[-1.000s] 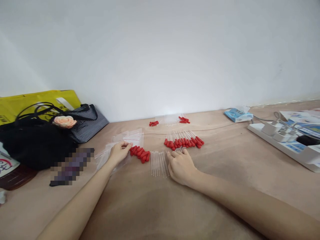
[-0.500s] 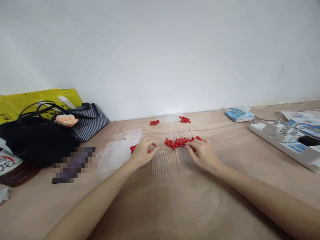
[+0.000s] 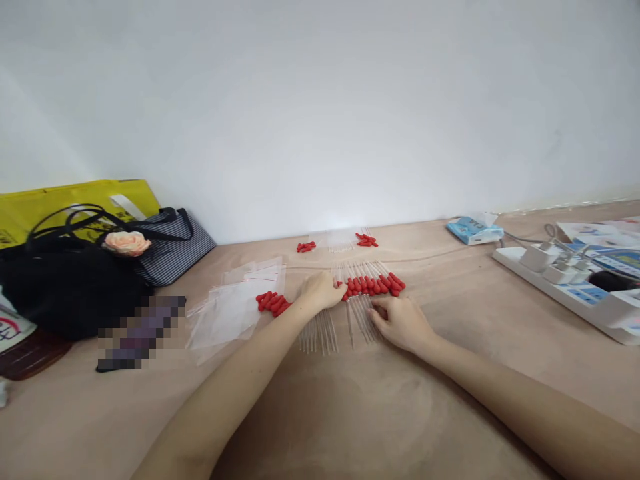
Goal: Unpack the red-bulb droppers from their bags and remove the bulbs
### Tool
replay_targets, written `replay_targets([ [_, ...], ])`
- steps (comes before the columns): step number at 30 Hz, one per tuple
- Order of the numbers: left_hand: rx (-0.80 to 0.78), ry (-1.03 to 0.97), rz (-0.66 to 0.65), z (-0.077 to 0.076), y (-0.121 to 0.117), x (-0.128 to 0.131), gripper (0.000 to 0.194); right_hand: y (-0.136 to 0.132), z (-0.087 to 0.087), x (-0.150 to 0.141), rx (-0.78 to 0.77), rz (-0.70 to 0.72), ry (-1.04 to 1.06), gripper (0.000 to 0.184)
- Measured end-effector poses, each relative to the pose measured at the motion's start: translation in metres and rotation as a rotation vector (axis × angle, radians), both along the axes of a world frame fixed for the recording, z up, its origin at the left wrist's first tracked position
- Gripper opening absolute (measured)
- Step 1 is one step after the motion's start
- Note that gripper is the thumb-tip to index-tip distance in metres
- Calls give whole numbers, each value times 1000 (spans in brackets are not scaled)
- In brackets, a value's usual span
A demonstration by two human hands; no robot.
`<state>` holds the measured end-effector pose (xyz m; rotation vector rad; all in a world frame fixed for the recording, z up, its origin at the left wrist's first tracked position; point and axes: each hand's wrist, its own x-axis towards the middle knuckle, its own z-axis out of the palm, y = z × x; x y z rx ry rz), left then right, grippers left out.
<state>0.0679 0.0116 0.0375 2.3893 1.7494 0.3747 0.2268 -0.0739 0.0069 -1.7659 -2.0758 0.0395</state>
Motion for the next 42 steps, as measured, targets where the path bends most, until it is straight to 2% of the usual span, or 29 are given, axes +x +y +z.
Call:
replay_targets([
  [5,62,-33,22,7,-12,-11,29,-4,0,-4,-39,1,46,25],
  [8,174,-58,-49,9,-29,-25,22,-4,-2,-4,-17,-26,56,25],
  [10,330,-60,-159,6,-40,-38,19,-1,-3,-1,80,-35,98,23],
  [12,483,-30,-276,2,-48,-50,19,3,-2,4,258,-16,153,23],
  [15,629,39,-419,-5,-55,-63,20,8,2,8,503,95,125,38],
  [17,698,57,-475,-9,-56,-67,19,9,5,7,541,225,39,42],
  [21,792,18,-535,-18,-58,-67,17,9,0,-2,531,425,-26,23],
  [25,810,-50,-570,-20,-61,-65,16,8,-10,-8,595,515,25,16],
  [27,763,-93,-581,-18,-63,-63,15,6,-12,-10,610,528,47,16],
  [30,682,-99,-641,-16,-64,-60,25,2,-10,-12,643,546,72,14],
  [32,663,-80,-676,-17,-63,-59,20,1,-10,-14,657,556,81,13],
  [39,706,-126,-712,-29,-61,-61,16,2,-16,-14,694,604,11,22],
  [42,716,-136,-719,-29,-64,-63,14,1,-18,-13,700,653,20,18],
])
